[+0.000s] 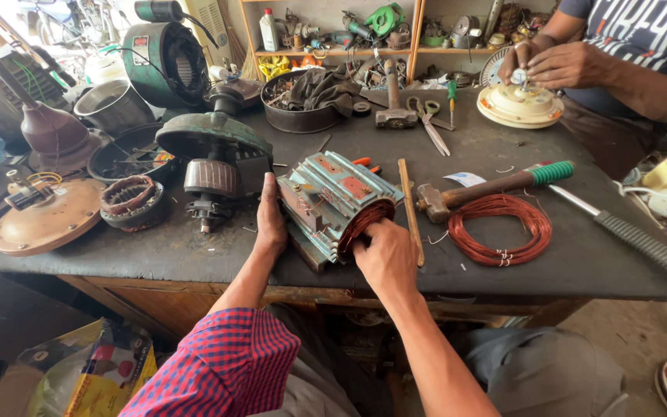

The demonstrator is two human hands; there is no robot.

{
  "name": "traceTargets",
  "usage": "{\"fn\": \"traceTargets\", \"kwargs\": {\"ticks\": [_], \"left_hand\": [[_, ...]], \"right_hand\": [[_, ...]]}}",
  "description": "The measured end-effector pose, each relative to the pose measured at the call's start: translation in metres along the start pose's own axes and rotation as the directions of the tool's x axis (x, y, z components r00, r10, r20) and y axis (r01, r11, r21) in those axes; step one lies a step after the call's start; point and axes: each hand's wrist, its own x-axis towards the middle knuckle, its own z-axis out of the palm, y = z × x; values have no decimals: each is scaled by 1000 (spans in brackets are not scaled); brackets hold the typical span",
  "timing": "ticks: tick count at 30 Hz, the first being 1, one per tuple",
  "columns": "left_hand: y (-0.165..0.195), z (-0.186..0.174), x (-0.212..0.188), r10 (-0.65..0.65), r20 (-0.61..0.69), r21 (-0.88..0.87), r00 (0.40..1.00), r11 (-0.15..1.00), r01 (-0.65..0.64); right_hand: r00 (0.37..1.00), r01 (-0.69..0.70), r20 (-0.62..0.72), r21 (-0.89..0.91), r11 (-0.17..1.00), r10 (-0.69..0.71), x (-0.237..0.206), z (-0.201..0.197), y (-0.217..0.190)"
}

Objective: The person holds a disassembled electric motor and uses a screwdriver to adjust copper windings. They then cut a small piece of paper with scissors and wrap it around a wire end before tucking it into the motor housing.

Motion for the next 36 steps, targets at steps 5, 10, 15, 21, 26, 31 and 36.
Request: {"fn": "traceTargets", "kwargs": {"ticks": [5,10,15,21,26,31,36], "left_hand": [[3,9,-1,61,-3,77,998,995,-61],[6,18,-4,100,-27,122,995,988,-96],[10,28,-3,121,-28,89,992,989,-118],[7,32,0,166,-37,195,985,968,-156],[-5,25,-1,171,-51,307,984,940,-147],[-21,18,-4,127,-21,131,992,984,-123],[-29,6,-4,52,-22,15,998,999,-52]], "right_hand": [[972,75,-218,-44,996,-83,-6,0,-8],[975,84,-197,-119,989,-106,-12,-1,-4],[957,157,-223,-129,979,-183,-8,-3,6],[927,276,-258,-20,961,-272,0,-3,15],[971,137,-198,7,990,-133,-8,-11,14],[943,219,-266,52,974,-198,-39,-55,19],[922,119,-376,44,992,-94,-53,-111,30]]}}
